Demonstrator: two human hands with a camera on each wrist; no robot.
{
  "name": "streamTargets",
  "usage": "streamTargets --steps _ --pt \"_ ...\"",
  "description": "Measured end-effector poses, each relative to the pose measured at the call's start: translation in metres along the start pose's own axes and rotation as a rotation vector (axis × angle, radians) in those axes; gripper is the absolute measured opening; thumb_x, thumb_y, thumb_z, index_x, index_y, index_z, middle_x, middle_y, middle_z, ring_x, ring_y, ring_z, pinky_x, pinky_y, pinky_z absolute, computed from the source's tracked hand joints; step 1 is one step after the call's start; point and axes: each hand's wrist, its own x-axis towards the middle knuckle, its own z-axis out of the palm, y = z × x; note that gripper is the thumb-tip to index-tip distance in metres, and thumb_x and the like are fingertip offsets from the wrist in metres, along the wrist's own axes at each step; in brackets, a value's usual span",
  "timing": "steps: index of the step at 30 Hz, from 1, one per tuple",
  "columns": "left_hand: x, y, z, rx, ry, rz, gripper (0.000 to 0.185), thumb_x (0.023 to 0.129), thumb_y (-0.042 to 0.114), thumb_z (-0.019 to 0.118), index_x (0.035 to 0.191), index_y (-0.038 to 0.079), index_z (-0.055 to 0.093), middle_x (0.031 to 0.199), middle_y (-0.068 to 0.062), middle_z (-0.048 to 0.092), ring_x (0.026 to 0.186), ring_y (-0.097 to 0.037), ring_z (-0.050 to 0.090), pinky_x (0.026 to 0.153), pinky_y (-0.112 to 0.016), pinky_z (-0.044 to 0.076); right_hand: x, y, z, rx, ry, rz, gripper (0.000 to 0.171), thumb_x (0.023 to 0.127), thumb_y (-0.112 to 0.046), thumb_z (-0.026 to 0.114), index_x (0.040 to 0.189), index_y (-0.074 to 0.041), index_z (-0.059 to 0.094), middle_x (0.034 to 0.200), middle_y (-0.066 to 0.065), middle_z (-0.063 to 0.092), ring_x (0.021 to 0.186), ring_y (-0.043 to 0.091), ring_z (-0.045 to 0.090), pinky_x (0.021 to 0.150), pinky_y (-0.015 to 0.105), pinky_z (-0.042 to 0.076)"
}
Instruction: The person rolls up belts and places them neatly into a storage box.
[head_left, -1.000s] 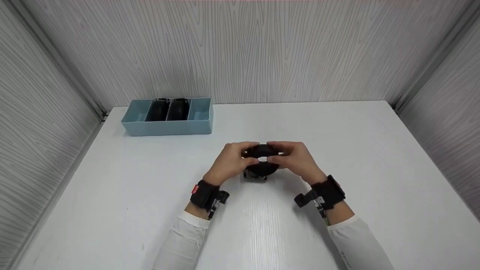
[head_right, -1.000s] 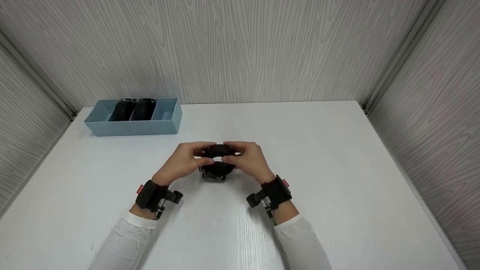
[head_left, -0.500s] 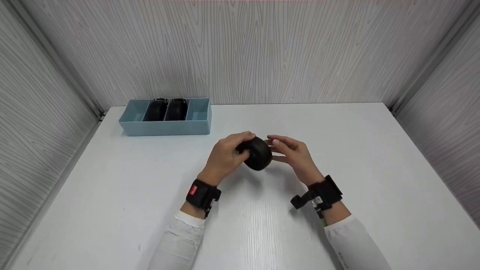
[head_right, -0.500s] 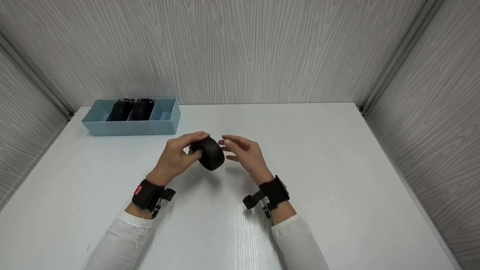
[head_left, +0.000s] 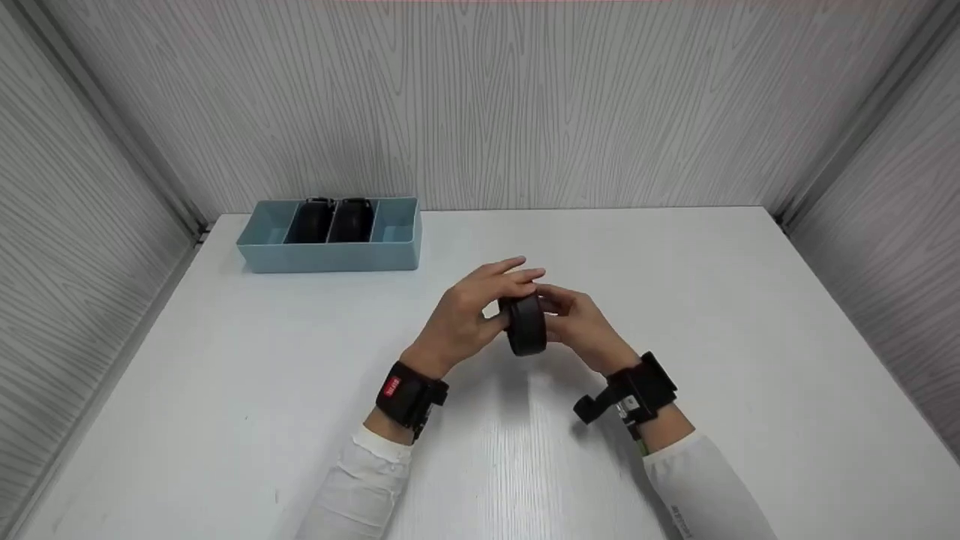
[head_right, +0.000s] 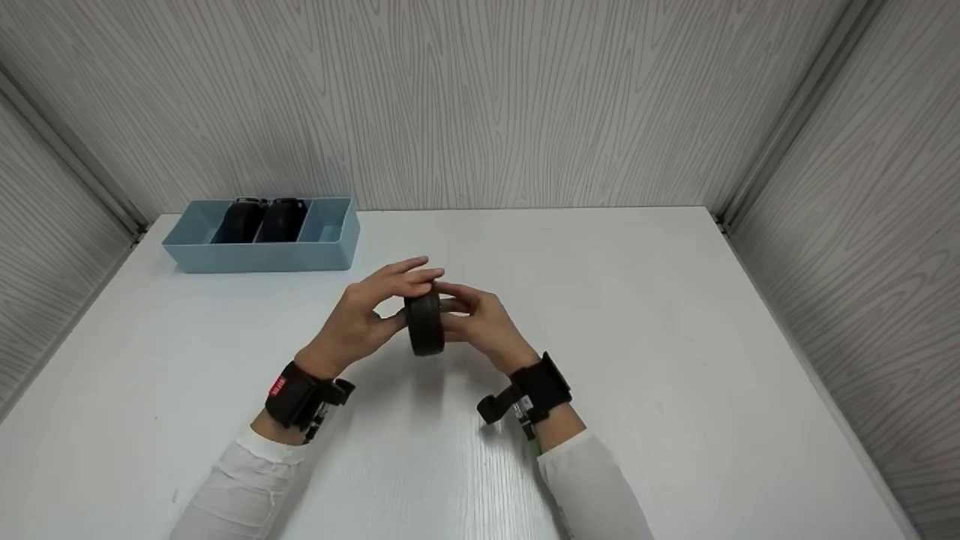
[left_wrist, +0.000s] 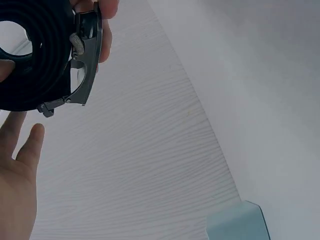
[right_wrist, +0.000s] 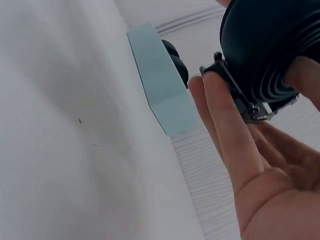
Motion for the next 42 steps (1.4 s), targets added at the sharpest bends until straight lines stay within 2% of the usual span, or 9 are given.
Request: streamTargets --steps 3,5,9,12,20,27,31,36,42 --pt "-0.002 0.0 -0.002 0.153 -0.011 -0.137 0.04 0.092 -0.014 0.07 0.127 0.005 0.07 0.144 -0.007 0.064 0.137 -0.024 0.056 0.112 -0.034 0.047 0.003 0.001 0.005 -0.06 0.145 -0.017 0.064 0.094 -0.011 0.078 0.152 -0.004 0.051 0.135 0.02 0.064 0.115 0.029 0.069 0.089 0.035 0.061" --pt "-0.002 0.002 -0.003 0.22 -0.026 -0.314 0.038 0.097 -0.012 0.059 0.13 0.006 0.067 0.14 -0.007 0.065 0.126 -0.022 0.063 0.102 -0.034 0.054 0.004 0.004 0.009 -0.15 0.232 -0.045 0.063 0.092 -0.009 0.079 0.15 -0.004 0.054 0.132 0.021 0.067 0.11 0.031 0.071 0.087 0.035 0.062" --pt "0.001 0.01 -0.005 0.2 -0.099 -0.739 0.035 0.108 0.022 0.05 0.137 0.005 0.059 0.118 -0.009 0.073 0.099 -0.024 0.07 0.08 -0.041 0.058 0.003 0.008 0.016 -0.367 0.339 -0.12 0.062 0.089 -0.009 0.081 0.147 -0.003 0.057 0.127 0.021 0.07 0.1 0.031 0.075 0.086 0.036 0.062" --pt "0.002 0.014 -0.004 0.176 -0.169 -0.908 0.055 0.105 0.044 0.057 0.145 0.006 0.054 0.114 -0.015 0.074 0.1 -0.028 0.072 0.083 -0.045 0.058 0.001 0.012 0.025 -0.437 0.34 -0.177 0.061 0.09 -0.008 0.081 0.146 -0.003 0.058 0.126 0.02 0.071 0.097 0.031 0.076 0.085 0.04 0.063" --pt "0.005 0.02 -0.003 0.19 -0.118 -0.794 0.045 0.099 0.022 0.073 0.141 0.01 0.065 0.133 -0.015 0.069 0.123 -0.03 0.066 0.102 -0.045 0.055 0.001 0.009 0.031 -0.364 0.28 -0.192 0.059 0.092 -0.005 0.079 0.147 -0.007 0.056 0.139 0.019 0.063 0.11 0.035 0.072 0.09 0.039 0.061" --pt "0.011 0.012 -0.018 0.344 0.038 -0.677 0.042 0.099 0.022 0.073 0.139 0.011 0.067 0.114 -0.019 0.075 0.097 -0.028 0.072 0.078 -0.041 0.059 -0.002 -0.003 0.018 -0.235 0.209 -0.088 0.068 0.097 -0.018 0.073 0.158 -0.018 0.044 0.156 0.007 0.051 0.129 0.029 0.062 0.1 0.039 0.056" --pt "0.025 -0.015 -0.049 0.454 0.146 -0.663 0.043 0.101 0.022 0.07 0.142 0.012 0.064 0.102 -0.021 0.074 0.078 -0.025 0.066 0.064 -0.038 0.055 -0.007 -0.004 0.007 -0.219 0.203 -0.087 0.062 0.098 -0.014 0.072 0.155 -0.012 0.048 0.156 0.008 0.051 0.132 0.032 0.06 0.099 0.032 0.056" --pt "0.04 -0.064 -0.094 0.517 0.235 -0.761 0.045 0.104 0.023 0.065 0.148 0.011 0.059 0.123 -0.023 0.072 0.066 -0.025 0.063 0.057 -0.036 0.052 -0.014 -0.006 -0.004 -0.208 0.211 -0.099 0.055 0.099 -0.013 0.07 0.151 -0.01 0.053 0.154 0.008 0.053 0.129 0.031 0.062 0.094 0.028 0.058" --pt "0.042 -0.116 -0.109 0.512 0.275 -0.915 0.045 0.105 0.019 0.063 0.148 0.006 0.057 0.145 -0.018 0.06 0.111 -0.036 0.07 0.091 -0.048 0.058 -0.018 -0.008 -0.01 -0.226 0.217 -0.097 0.051 0.1 -0.017 0.07 0.148 -0.012 0.057 0.147 0.008 0.059 0.122 0.021 0.067 0.094 0.03 0.058"
